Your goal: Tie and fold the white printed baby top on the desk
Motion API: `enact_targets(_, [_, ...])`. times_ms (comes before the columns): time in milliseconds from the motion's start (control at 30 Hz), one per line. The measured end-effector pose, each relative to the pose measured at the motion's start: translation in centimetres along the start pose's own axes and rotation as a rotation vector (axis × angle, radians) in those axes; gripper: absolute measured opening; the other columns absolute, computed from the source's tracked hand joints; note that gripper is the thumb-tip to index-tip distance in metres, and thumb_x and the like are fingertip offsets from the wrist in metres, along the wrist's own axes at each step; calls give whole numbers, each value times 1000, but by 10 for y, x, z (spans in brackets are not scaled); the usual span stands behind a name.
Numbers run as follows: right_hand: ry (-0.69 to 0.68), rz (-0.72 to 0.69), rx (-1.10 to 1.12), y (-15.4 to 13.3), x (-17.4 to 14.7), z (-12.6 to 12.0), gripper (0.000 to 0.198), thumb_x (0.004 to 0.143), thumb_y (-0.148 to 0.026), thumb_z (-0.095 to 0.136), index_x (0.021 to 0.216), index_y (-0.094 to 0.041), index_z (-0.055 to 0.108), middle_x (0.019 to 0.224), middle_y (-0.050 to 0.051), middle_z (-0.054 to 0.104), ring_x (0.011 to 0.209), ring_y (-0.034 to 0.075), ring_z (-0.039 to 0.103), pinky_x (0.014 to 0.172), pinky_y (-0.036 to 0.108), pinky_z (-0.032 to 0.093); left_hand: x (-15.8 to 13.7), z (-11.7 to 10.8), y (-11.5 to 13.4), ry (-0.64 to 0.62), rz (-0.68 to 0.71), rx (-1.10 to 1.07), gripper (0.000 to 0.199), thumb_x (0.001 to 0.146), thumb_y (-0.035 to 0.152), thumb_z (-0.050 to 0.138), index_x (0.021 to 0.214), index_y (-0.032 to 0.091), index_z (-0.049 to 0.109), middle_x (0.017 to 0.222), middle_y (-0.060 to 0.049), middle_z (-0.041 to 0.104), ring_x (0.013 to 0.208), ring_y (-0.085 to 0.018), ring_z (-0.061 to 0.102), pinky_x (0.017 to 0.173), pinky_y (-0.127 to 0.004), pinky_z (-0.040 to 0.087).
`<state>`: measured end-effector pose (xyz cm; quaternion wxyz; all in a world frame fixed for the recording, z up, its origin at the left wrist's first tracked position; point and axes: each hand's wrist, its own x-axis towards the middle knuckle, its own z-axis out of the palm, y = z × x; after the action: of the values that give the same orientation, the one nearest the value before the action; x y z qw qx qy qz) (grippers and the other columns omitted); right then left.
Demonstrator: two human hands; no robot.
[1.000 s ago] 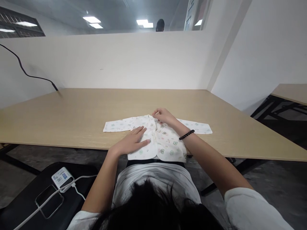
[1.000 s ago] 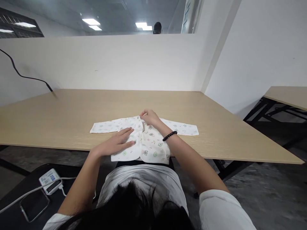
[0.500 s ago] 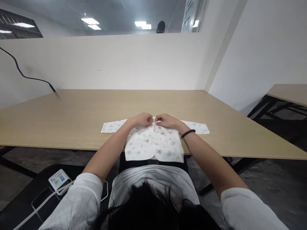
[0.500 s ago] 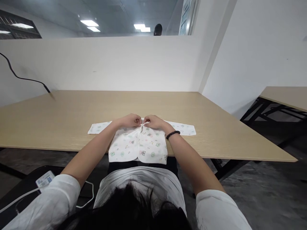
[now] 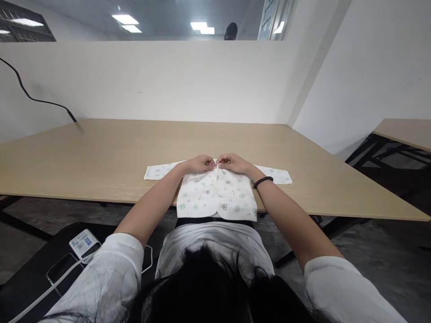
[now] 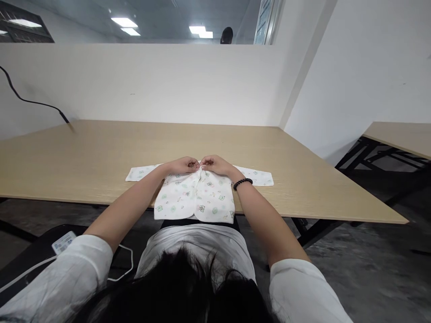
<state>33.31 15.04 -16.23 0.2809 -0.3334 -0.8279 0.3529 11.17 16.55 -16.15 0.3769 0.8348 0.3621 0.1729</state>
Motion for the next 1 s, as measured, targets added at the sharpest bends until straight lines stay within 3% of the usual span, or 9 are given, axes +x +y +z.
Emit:
enact_targets(233, [115, -41, -8, 10, 2, 12, 26, 77, -38, 66, 90, -15, 64, 91, 5, 63, 82, 17, 54, 77, 28, 43, -1, 0, 0, -12, 15, -28, 31, 68, 45, 66, 77, 16, 58, 69, 1, 52, 64, -10, 43, 62, -23, 33])
enact_targets(400, [159, -101, -149, 11, 1, 13, 17, 74, -28, 67, 80, -16, 57, 82, 2, 58, 79, 16, 51, 74, 26, 40, 2, 2, -4, -21, 22, -33, 35, 68, 47, 65, 79, 14, 60, 71, 0, 54, 67, -11, 45, 63, -24, 34])
enact_targets(667, [171, -152, -327, 6, 1, 14, 9, 76, -24, 69, 73, -17, 66, 81, 4, 61, 81, 18, 53, 77, 27, 40, -3, 0, 3, -6, 60, -4, 32, 71, 42, 63, 89, 15, 62, 76, -1, 58, 68, -12, 46, 67, -24, 36])
enact_targets(1000, [179, -80, -362, 4, -2, 15, 9, 77, -25, 70, 74, -17, 68, 81, 4, 62, 76, 16, 54, 72, 25, 40, -9, 2, 15, 19, 94, 54, 30, 77, 44, 60, 69, 17, 51, 60, 3, 43, 61, -10, 35, 61, -24, 28])
